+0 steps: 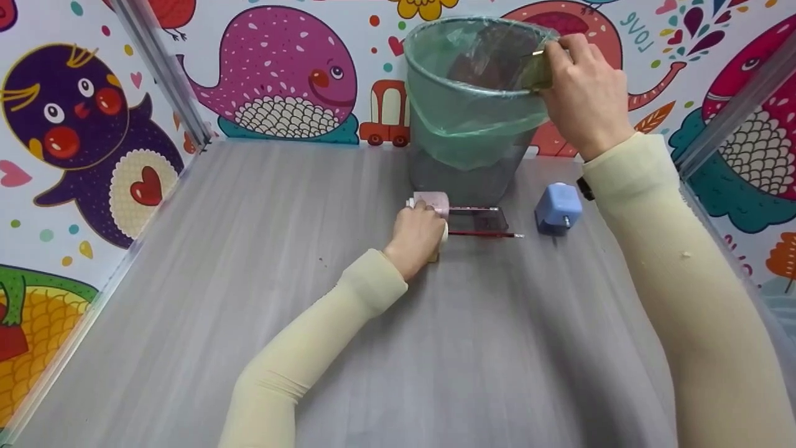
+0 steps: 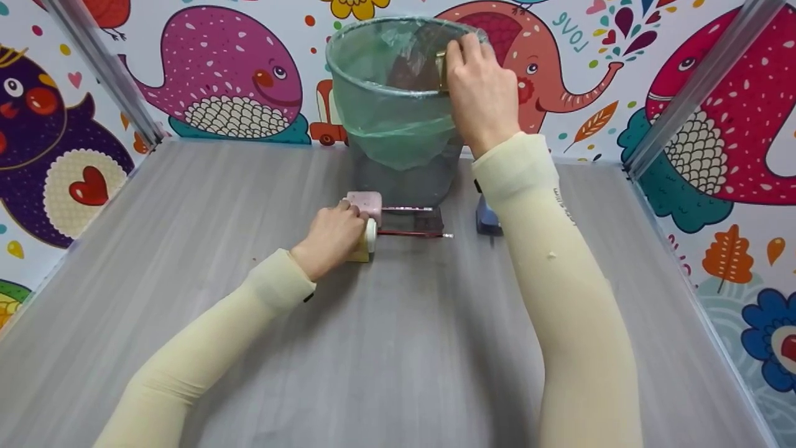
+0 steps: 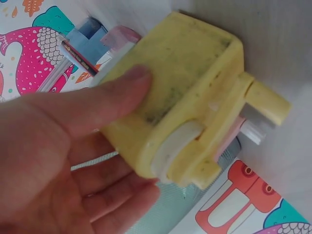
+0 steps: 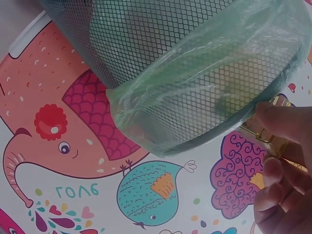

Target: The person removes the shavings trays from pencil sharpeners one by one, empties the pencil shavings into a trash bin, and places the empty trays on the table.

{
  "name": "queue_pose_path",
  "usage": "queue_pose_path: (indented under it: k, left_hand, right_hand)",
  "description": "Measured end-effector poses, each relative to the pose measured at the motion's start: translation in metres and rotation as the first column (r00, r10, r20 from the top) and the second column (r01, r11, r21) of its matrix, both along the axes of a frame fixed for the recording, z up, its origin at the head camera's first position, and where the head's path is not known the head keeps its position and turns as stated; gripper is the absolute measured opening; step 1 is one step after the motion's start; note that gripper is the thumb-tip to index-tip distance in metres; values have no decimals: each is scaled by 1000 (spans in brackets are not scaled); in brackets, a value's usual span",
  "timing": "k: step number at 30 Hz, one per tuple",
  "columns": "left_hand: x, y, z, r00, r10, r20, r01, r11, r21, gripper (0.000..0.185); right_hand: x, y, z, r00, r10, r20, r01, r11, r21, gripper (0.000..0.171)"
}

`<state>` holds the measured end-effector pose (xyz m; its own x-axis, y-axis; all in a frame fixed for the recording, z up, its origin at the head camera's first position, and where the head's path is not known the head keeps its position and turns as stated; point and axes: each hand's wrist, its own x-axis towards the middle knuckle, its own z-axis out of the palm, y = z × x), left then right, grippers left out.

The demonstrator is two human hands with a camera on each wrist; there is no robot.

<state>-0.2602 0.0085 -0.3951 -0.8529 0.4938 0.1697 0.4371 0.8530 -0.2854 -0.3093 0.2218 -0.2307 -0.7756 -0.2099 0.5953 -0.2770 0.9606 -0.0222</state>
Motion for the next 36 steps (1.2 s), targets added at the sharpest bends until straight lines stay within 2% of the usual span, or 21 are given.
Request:
queue_pose_path:
  k: [7, 12, 23, 30, 36]
  left_hand:
    - [-1, -1, -2, 1000, 4, -28, -2, 998, 67, 20]
    - [-3, -1, -2, 999, 4, -44, -1, 998, 59, 21]
    - [-5, -1, -3, 997, -7, -71, 10, 999, 48, 16]
    - [-5, 0, -4, 996, 6, -84, 0, 998, 64, 19]
    - [-4, 0, -3, 996, 11, -84, -6, 998, 55, 18]
  right_hand:
    - [1, 2, -2, 1000, 0, -2, 0, 998, -62, 45]
    - [0, 3, -2, 1000, -4, -5, 4, 994, -109, 47]
    - [2, 7, -5, 998, 9, -69, -23, 977, -212, 54]
    - [11, 3, -9, 997, 14, -77, -40, 933, -359, 55]
    - [21, -2, -32, 977, 68, -203, -153, 886, -439, 53]
